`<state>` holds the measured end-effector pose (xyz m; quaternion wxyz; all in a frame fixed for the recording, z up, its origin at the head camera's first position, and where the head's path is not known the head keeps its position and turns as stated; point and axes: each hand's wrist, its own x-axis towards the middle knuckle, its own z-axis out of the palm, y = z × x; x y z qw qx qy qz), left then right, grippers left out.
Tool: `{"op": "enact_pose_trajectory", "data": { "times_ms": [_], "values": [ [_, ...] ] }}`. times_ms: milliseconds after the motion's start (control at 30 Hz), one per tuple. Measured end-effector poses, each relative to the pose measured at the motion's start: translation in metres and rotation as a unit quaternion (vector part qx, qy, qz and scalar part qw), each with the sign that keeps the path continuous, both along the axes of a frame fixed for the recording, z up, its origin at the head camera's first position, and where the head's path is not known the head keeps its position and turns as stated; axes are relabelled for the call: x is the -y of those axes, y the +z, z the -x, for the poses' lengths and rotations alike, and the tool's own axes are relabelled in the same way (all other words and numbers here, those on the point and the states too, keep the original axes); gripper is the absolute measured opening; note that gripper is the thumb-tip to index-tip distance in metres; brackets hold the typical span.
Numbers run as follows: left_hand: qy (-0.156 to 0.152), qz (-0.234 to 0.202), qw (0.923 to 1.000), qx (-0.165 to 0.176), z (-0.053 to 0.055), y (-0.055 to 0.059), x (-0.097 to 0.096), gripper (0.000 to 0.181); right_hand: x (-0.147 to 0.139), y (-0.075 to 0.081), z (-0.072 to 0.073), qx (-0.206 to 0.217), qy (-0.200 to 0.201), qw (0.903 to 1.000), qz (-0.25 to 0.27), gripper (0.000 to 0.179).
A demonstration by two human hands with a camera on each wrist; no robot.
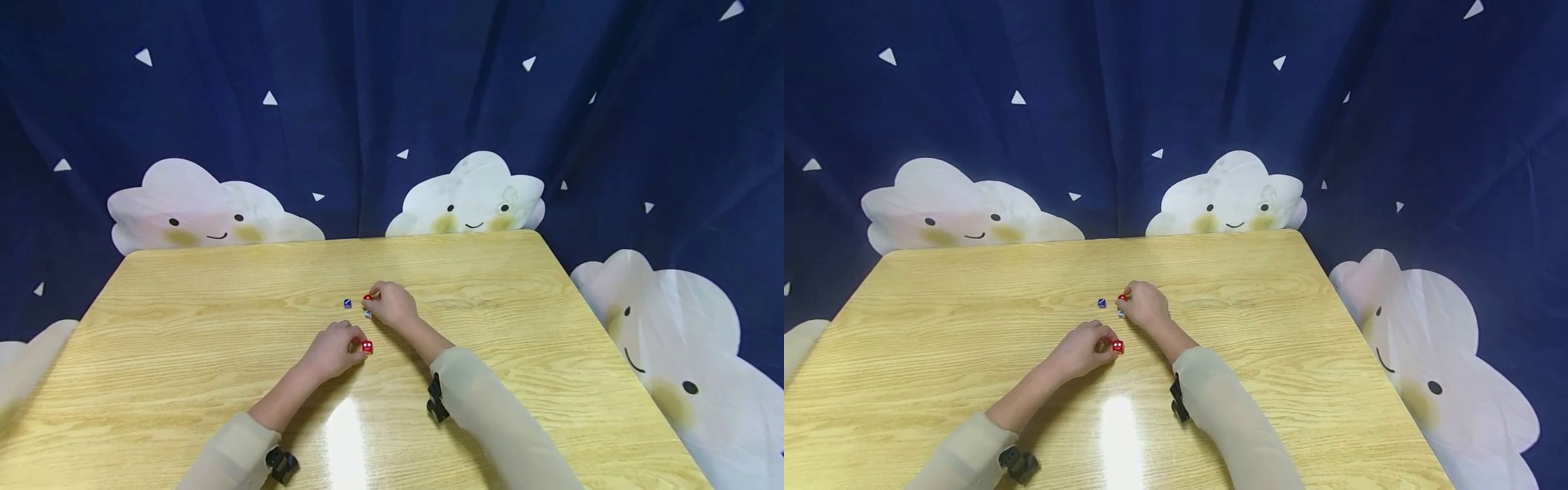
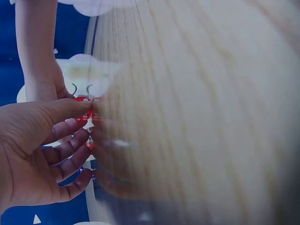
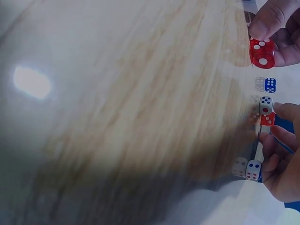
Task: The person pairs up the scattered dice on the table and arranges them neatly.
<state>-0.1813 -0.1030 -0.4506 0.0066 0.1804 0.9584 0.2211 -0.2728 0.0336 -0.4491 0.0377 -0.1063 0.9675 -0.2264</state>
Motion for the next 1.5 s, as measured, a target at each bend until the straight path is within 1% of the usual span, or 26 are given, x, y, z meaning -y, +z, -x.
{"op": "enact_pose_trajectory", "data": {
  "times_ms": [333,667,867,1167,1367,1500],
  "values": [
    [0.002,0.003,1.0,0.005,0.0,0.0,0.0,0.019,0.002,-0.002,0.001,-0.005,-0.014,0.9994,-0.03,0.028],
    [0.003,-0.003,0.9999,0.016,0.001,0.001,0.0,0.02,-0.002,0.001,0.002,-0.009,-0.007,0.9998,-0.014,0.027],
    [0.004,0.001,0.9999,0.015,0.001,0.0,0.0,0.021,-0.004,0.001,0.003,-0.018,0.006,0.9997,-0.014,0.027],
    [0.006,0.001,0.9998,0.018,0.001,0.001,0.0,0.02,-0.009,0.009,-0.001,-0.005,0.018,0.9998,-0.011,0.026],
    [0.007,0.004,0.9998,0.017,0.0,0.002,-0.001,0.02,-0.014,0.012,-0.004,-0.004,0.04,0.9991,-0.014,0.027],
    [0.01,0.008,0.9998,0.018,0.0,0.001,-0.001,0.02,-0.017,0.014,-0.006,-0.011,0.053,0.9984,-0.017,0.027]
  ]
}}
